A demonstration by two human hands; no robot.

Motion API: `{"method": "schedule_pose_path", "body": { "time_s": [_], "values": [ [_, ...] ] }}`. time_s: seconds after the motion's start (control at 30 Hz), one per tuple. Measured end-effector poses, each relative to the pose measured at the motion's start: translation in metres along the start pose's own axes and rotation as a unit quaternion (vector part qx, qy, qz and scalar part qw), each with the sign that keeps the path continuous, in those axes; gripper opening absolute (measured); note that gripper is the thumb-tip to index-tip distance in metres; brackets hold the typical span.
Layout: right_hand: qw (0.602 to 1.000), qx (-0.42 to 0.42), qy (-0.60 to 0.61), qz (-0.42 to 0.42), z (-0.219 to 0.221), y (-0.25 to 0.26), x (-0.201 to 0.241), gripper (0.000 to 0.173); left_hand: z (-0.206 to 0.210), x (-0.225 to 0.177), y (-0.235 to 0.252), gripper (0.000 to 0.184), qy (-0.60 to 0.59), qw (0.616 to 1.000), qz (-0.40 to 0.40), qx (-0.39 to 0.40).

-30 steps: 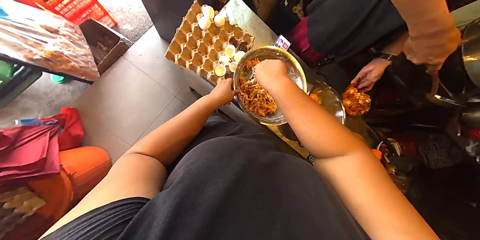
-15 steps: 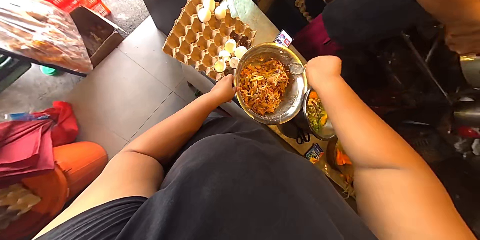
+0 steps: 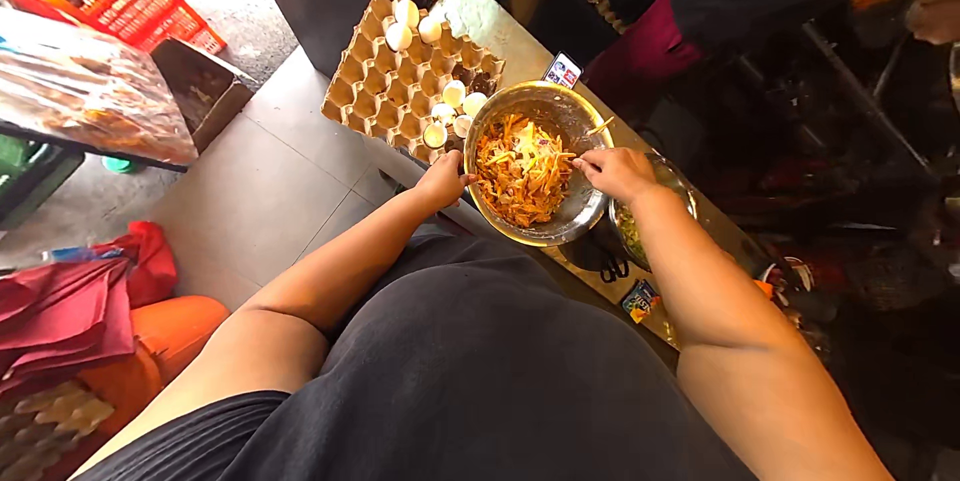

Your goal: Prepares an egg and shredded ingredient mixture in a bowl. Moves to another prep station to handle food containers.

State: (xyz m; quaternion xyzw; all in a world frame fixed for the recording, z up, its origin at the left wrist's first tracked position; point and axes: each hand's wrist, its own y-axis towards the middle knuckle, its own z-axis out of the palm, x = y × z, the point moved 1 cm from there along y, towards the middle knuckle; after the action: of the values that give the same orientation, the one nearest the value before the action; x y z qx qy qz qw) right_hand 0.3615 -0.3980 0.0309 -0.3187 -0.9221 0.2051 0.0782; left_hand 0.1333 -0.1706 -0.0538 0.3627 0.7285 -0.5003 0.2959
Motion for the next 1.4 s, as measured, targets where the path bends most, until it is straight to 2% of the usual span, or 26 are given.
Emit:
{"method": "schedule_pose_path", "body": {
  "time_s": [0.17, 0.23, 0.3, 0.37, 0.43, 0.53, 0.63, 0.73, 0.83, 0.93, 1.13, 1.3, 1.4],
  "values": [
    [0.987, -0.083, -0.075, -0.113, -0.035, -0.041, 0.001, 0.027, 0.000, 0.001, 0.002, 0.035, -0.003, 1.000, 0.004, -0.006],
    [0.988, -0.058, -0.128, -0.062, -0.049, -0.040, 0.004, 0.030, -0.001, -0.001, 0.000, 0.035, -0.003, 1.000, -0.001, -0.004],
    [0.984, -0.004, -0.173, 0.031, -0.050, -0.026, 0.010, 0.035, 0.000, -0.004, -0.003, 0.037, 0.000, 1.000, -0.005, -0.003],
    [0.977, 0.046, -0.176, 0.112, -0.033, -0.004, 0.012, 0.031, 0.000, -0.005, -0.003, 0.037, 0.002, 1.000, -0.008, -0.003],
    [0.978, 0.061, -0.147, 0.133, -0.011, 0.020, 0.010, 0.037, 0.000, -0.005, -0.004, 0.038, -0.005, 1.000, -0.011, -0.004],
    [0.990, 0.082, -0.064, 0.091, 0.009, 0.046, 0.022, 0.044, 0.000, -0.005, -0.006, 0.036, -0.011, 1.000, -0.011, -0.008],
    [0.994, 0.100, -0.008, 0.031, 0.023, 0.051, 0.042, 0.040, 0.000, -0.006, -0.007, 0.035, -0.010, 1.000, -0.014, -0.008],
    [0.996, 0.079, 0.041, -0.011, 0.028, 0.041, 0.024, 0.040, 0.000, -0.003, -0.006, 0.037, 0.000, 1.000, -0.009, -0.005],
    [0.997, 0.046, 0.049, -0.025, 0.009, 0.008, 0.003, 0.040, 0.000, -0.002, -0.005, 0.037, -0.001, 1.000, -0.003, -0.007],
    [0.999, -0.006, 0.010, -0.041, -0.022, -0.028, 0.004, 0.037, 0.002, -0.001, -0.003, 0.036, -0.003, 1.000, -0.005, -0.007],
    [0.988, -0.030, -0.127, -0.076, -0.056, -0.063, 0.057, 0.036, 0.002, 0.000, -0.003, 0.035, -0.007, 1.000, -0.001, -0.005],
    [0.984, 0.016, -0.174, -0.042, -0.056, -0.062, 0.113, 0.037, 0.001, -0.002, -0.005, 0.036, -0.020, 1.000, -0.002, -0.004],
    [0.986, 0.061, -0.157, -0.002, -0.035, -0.041, 0.134, 0.040, 0.002, -0.001, -0.005, 0.035, -0.028, 1.000, -0.004, -0.004]
  ]
}}
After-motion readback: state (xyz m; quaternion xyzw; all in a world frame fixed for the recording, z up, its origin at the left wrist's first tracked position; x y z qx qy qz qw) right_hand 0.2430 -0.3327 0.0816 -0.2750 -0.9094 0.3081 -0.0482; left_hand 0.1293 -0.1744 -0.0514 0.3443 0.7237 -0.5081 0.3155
